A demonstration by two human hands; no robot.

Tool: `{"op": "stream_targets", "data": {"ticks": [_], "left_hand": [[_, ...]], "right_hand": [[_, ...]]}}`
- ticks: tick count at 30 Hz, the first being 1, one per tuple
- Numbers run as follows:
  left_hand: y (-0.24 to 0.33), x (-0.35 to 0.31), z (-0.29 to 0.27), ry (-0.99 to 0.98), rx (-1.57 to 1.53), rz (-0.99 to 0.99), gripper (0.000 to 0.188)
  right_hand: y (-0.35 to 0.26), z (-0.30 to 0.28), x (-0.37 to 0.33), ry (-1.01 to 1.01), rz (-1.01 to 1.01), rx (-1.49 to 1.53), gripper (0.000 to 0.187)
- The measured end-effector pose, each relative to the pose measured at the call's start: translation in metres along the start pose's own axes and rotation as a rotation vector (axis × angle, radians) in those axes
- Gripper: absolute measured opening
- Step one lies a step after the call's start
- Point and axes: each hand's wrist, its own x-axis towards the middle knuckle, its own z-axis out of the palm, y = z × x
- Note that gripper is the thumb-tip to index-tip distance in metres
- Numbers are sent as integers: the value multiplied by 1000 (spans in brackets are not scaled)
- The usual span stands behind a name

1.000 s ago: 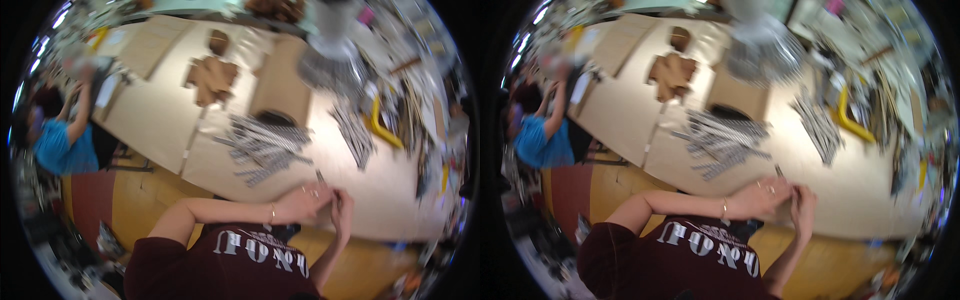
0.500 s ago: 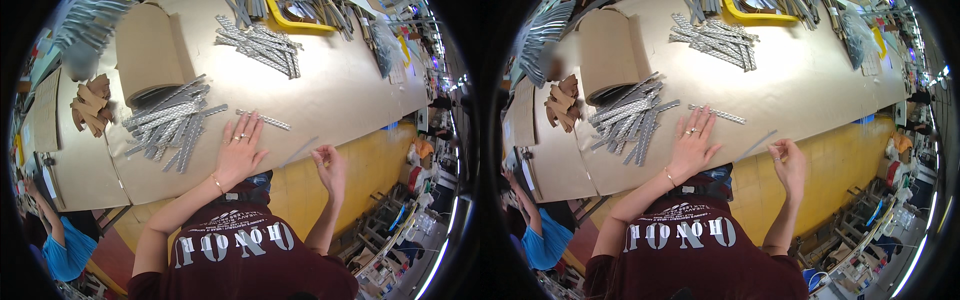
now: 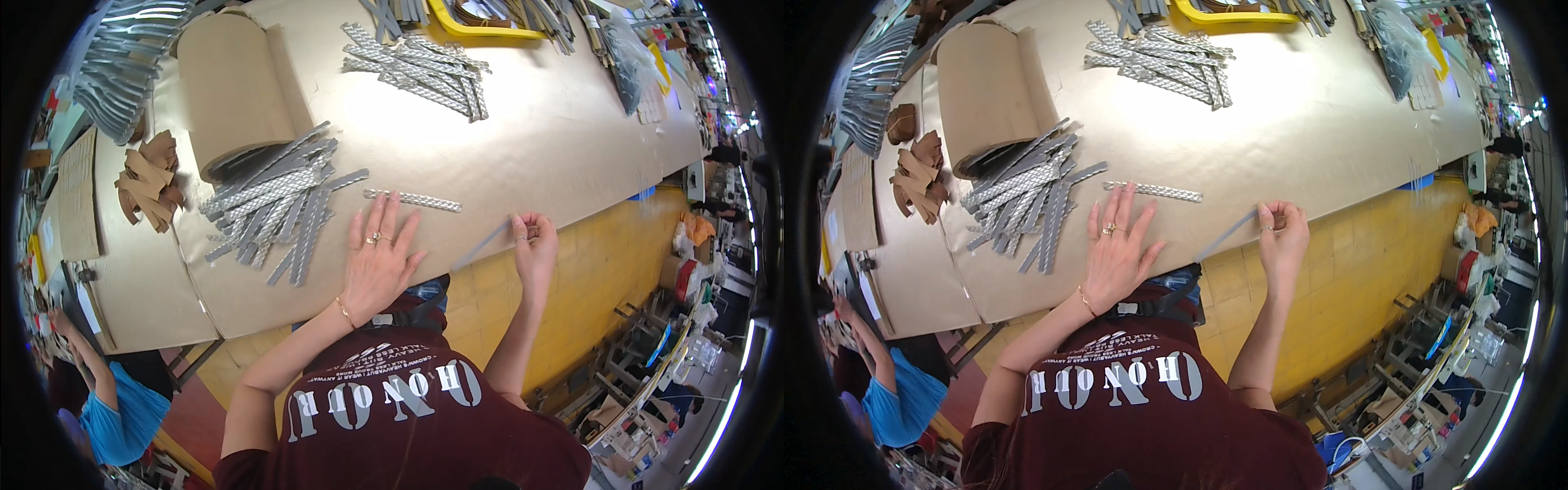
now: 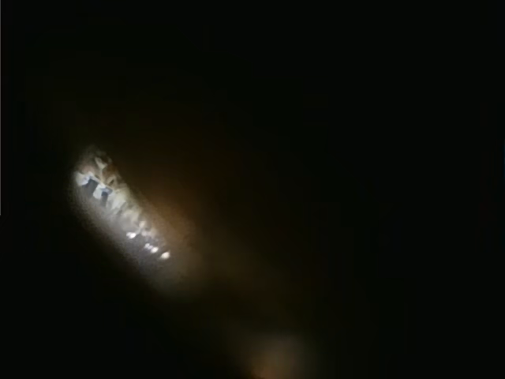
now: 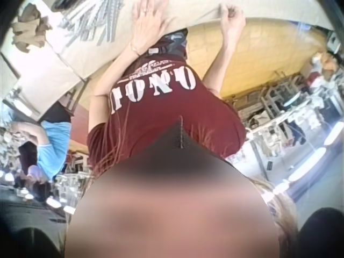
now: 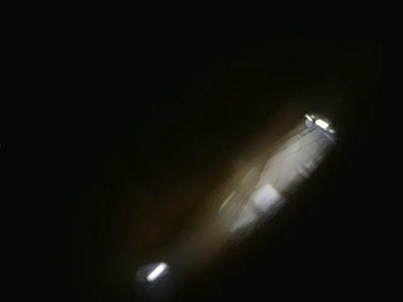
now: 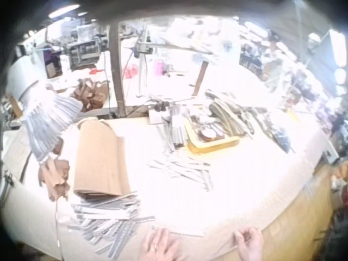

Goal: The person repeatedly picks up short braided cords and flat strips from a table, aligns them, and places them into a growing pile. The hands work one at a time, moving items between piles on the table.

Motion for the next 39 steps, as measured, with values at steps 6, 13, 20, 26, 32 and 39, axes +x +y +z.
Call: {"op": "stream_targets", "data": {"ticks": [6, 13, 20, 26, 32, 39], "left_hand": [[17, -14, -27, 84, -592, -44, 43], [12, -12, -37, 25, -845, -252, 18], [3, -7, -44, -63, -840, -246, 17], [-11, -23, -58, -124, -986, -521, 16], [-17, -27, -54, -84, -1088, -652, 12], [-6, -22, -45, -7, -1170, -699, 15]], "right_hand": [[-43, -22, -30, -337, -114, 494, 12], [-75, 0, -34, -157, -263, 265, 14], [-90, 19, -58, -366, -832, -165, 16], [-89, 23, -58, -589, -566, 3, 12], [-90, 25, -53, -496, -753, -180, 13], [-90, 30, -51, -415, -899, -322, 13]]}}
